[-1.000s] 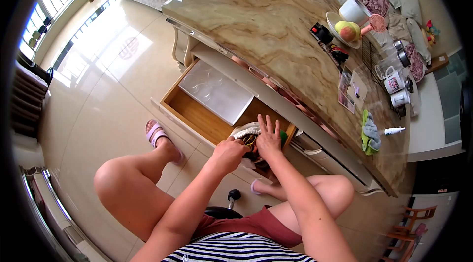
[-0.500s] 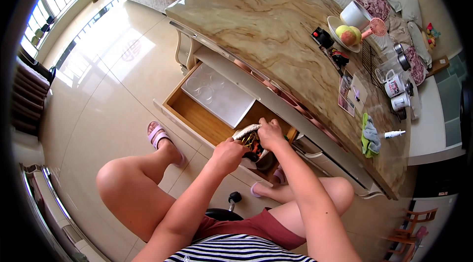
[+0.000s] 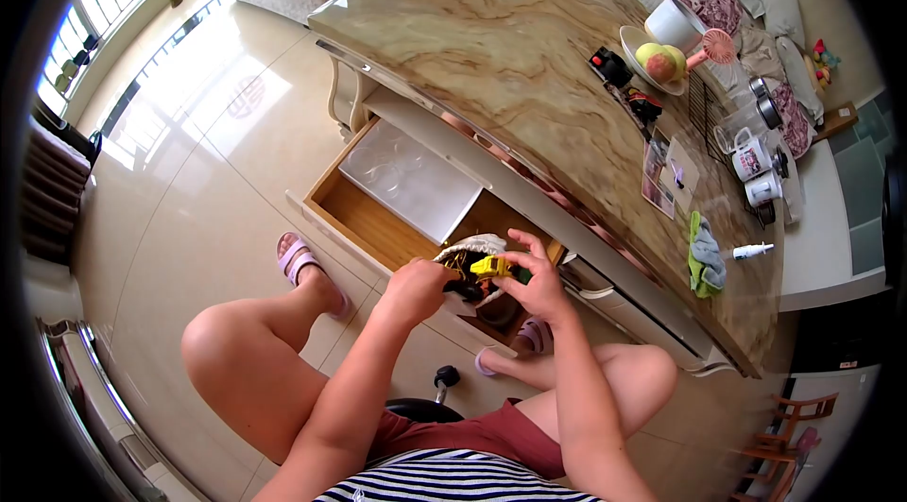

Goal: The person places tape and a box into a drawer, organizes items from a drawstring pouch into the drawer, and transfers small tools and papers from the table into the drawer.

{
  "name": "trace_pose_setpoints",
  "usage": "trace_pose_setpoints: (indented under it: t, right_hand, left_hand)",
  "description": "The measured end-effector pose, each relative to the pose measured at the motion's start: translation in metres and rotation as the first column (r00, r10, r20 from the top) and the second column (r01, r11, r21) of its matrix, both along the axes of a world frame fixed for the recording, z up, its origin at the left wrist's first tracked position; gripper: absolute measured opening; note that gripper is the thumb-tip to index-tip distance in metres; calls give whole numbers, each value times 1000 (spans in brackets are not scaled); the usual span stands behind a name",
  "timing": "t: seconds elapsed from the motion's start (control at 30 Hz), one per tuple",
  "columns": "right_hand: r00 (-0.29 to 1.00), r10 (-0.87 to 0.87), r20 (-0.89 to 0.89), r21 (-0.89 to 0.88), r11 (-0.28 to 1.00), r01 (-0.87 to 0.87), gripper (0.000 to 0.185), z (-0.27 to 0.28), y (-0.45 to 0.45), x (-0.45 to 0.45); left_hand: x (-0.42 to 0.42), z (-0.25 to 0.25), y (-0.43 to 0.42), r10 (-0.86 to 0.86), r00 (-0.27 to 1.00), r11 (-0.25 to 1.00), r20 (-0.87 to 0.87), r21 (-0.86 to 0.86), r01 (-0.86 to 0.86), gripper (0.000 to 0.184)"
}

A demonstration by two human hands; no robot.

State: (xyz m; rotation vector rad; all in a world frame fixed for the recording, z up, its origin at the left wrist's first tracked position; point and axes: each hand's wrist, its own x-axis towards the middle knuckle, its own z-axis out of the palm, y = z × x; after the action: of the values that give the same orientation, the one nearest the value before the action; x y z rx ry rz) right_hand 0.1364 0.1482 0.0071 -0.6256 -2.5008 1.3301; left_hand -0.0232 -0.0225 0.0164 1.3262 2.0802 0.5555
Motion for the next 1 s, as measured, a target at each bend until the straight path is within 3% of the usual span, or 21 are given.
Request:
trace_pose_setpoints:
  t: [0.07, 0.1, 0.17, 0.3, 0.37, 0.4, 0.43, 0.5, 0.53, 0.57, 0.63, 0.67, 0.8, 0.93, 1.0]
  right_hand:
    - [977, -77, -200, -242, 970, 27, 34, -3, 6, 4]
    - [947, -177, -269, -480, 877, 28, 37, 4, 4, 2]
    - [900, -308, -309, -718, 696, -9, 38, 1, 7, 0]
    - [924, -258, -284, -703, 711, -17, 36, 7, 5, -2]
    - [975, -211, -64, -730, 676, 98, 39, 18, 3, -1]
    - [990, -137, 4, -638, 762, 108, 44, 22, 3, -3]
    - [991, -137, 7, -640, 761, 109, 44, 28, 1, -3]
    - [996, 15, 93, -630, 775, 47, 51, 46, -1, -1]
    - [991, 58, 124, -621, 783, 31, 66, 50, -2, -1]
    - [991, 57, 125, -619, 785, 33, 66, 47, -3, -1]
    - [997, 66, 33, -756, 655, -19, 81, 39, -9, -2]
    - [992, 99, 77, -774, 633, -3, 88, 38, -8, -2]
    - [977, 61, 204, -698, 709, 101, 85, 29, -10, -4]
    - [970, -144, 196, -680, 693, 240, 91, 0, -13, -8]
    - [962, -152, 228, -646, 715, 266, 91, 4, -17, -10]
  left_hand:
    - [-2, -2, 0, 7, 999, 1000, 31, 7, -7, 44]
    - [-2, -7, 0, 3, 1000, 1000, 30, 9, -3, 44]
    - [-2, -16, 1, -8, 1000, 1000, 20, 27, 7, 43]
    - [3, -11, 1, -27, 999, 999, -23, 33, 28, 43]
    - [4, -11, 2, -17, 1000, 999, -5, -34, 17, 43]
    - [4, -9, 3, -16, 1000, 999, -3, -36, 16, 43]
    - [4, -5, 3, -28, 1000, 999, -1, -34, 27, 43]
    - [5, 2, 4, -43, 999, 999, 1, -29, 43, 43]
    - [6, 5, 5, -32, 999, 999, -22, -8, 32, 47]
    - [7, 6, 7, -20, 999, 1000, -45, 12, 20, 51]
    - [8, 6, 7, -12, 999, 1000, -40, 14, 13, 56]
    - [8, 6, 7, -4, 999, 1000, -35, 14, 4, 62]
    - [9, 5, 5, 32, 999, 996, 10, 77, -33, 68]
    - [8, -9, 3, -77, 993, 986, -86, 140, 89, 56]
    - [8, -15, 3, -100, 989, 985, -106, 127, 113, 51]
